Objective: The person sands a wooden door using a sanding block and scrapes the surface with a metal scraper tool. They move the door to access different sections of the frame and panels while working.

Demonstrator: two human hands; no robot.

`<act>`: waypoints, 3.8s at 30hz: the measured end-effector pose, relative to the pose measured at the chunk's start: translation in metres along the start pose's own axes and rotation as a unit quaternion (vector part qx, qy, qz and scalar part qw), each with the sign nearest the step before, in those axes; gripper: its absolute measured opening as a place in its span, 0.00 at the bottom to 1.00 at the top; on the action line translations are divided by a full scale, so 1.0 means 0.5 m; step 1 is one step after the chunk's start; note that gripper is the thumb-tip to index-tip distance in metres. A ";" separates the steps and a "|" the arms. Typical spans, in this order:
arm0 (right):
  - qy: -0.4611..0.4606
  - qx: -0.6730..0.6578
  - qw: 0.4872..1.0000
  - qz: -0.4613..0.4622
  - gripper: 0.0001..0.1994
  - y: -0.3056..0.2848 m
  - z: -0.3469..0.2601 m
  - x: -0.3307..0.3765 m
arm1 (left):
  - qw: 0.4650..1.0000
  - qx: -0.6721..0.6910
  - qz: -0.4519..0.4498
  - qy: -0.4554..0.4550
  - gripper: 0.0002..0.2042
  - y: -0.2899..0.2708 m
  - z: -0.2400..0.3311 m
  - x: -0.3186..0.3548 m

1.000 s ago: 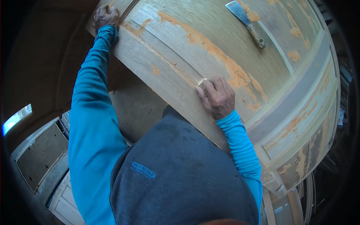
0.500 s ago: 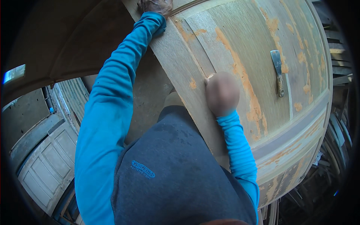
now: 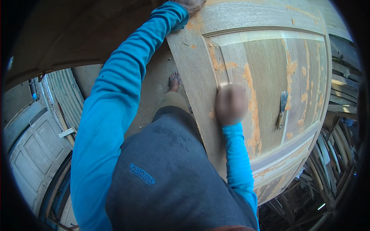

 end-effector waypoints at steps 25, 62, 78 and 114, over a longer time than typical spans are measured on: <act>0.000 -0.012 1.000 -0.020 0.09 0.087 -0.041 -0.150 | 0.996 0.084 -0.039 0.017 0.46 0.015 -0.006 -0.059; -0.013 0.017 1.000 -0.020 0.12 0.092 -0.030 -0.178 | 0.993 0.112 0.006 0.034 0.39 -0.005 -0.025 -0.072; 0.021 0.002 0.999 0.027 0.14 0.095 -0.021 -0.183 | 0.995 0.064 0.036 0.068 0.32 0.018 -0.037 -0.096; 0.032 0.001 0.997 0.070 0.15 -0.149 0.090 0.271 | 0.993 -0.066 0.064 0.077 0.48 0.061 -0.241 -0.357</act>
Point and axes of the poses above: each hand's wrist, its own x-axis away from the middle knuckle, its own y-axis out of the palm, z = x × y, the point moved 10 cm from there along -x, towards the middle knuckle
